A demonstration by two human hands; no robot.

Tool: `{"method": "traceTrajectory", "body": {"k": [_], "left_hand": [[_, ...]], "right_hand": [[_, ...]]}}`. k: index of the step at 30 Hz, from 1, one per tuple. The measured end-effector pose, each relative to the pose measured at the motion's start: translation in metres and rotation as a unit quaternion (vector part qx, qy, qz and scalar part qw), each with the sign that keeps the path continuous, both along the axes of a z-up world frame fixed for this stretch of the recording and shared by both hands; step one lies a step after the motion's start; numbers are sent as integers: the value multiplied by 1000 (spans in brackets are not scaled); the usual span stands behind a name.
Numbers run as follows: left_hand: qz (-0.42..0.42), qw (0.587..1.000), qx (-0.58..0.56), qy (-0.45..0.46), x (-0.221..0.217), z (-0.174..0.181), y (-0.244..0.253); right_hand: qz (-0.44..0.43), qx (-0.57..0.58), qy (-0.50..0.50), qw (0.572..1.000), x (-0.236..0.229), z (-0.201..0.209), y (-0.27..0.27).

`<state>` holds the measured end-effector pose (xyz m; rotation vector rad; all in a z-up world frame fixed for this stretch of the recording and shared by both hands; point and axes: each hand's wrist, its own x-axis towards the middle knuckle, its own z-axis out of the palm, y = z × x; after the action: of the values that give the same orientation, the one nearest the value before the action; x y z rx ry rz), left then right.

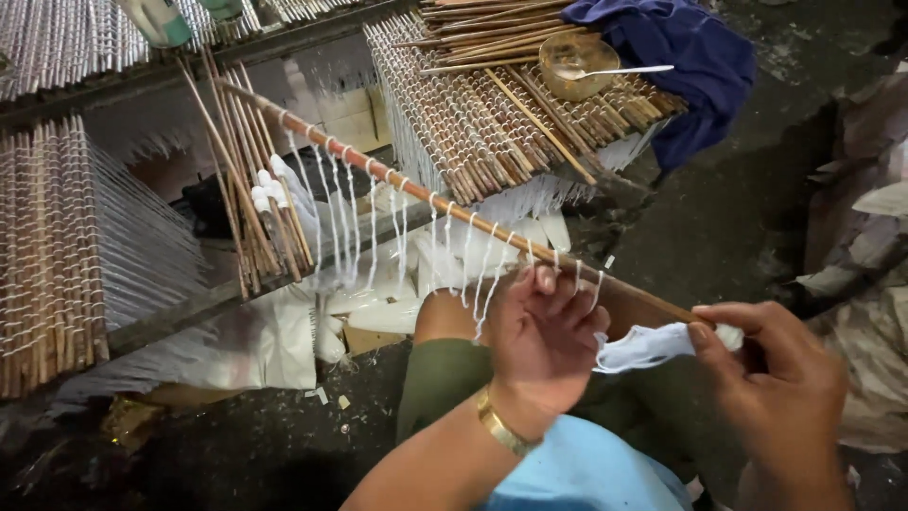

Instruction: The person sits on a chair and ties white cotton threads onto thin wooden sticks. They wrap the cotton around the sticks and secure it with knots, then place the finished sticks into a nearby rack.

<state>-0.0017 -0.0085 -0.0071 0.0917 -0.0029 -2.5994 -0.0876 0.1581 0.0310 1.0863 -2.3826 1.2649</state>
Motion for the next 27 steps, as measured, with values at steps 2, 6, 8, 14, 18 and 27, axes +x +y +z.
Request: {"method": "traceTrajectory", "body": {"k": [2,6,8,14,18,27], "left_hand": [[-63,989,-91,96,-7,-22,-11],[-99,988,-117,26,-12,-132,-30],[-74,993,-78,-40,-7,-186,-40],[-38,887,97,-450,18,-251,-36],[-259,932,-240,-84,45,-85,-2],[307,389,-847,-194,35,53,-11]], "right_hand": [[-7,-2,-18,1000,0,10,2],[-36,20,-11,999,-22,18,20],[-15,-52,-15,998,-33,14,30],[-29,-57,-2,998,-35,22,37],[-76,2,19,997,-11,43,23],[-55,35,64,996,-2,43,26]]}}
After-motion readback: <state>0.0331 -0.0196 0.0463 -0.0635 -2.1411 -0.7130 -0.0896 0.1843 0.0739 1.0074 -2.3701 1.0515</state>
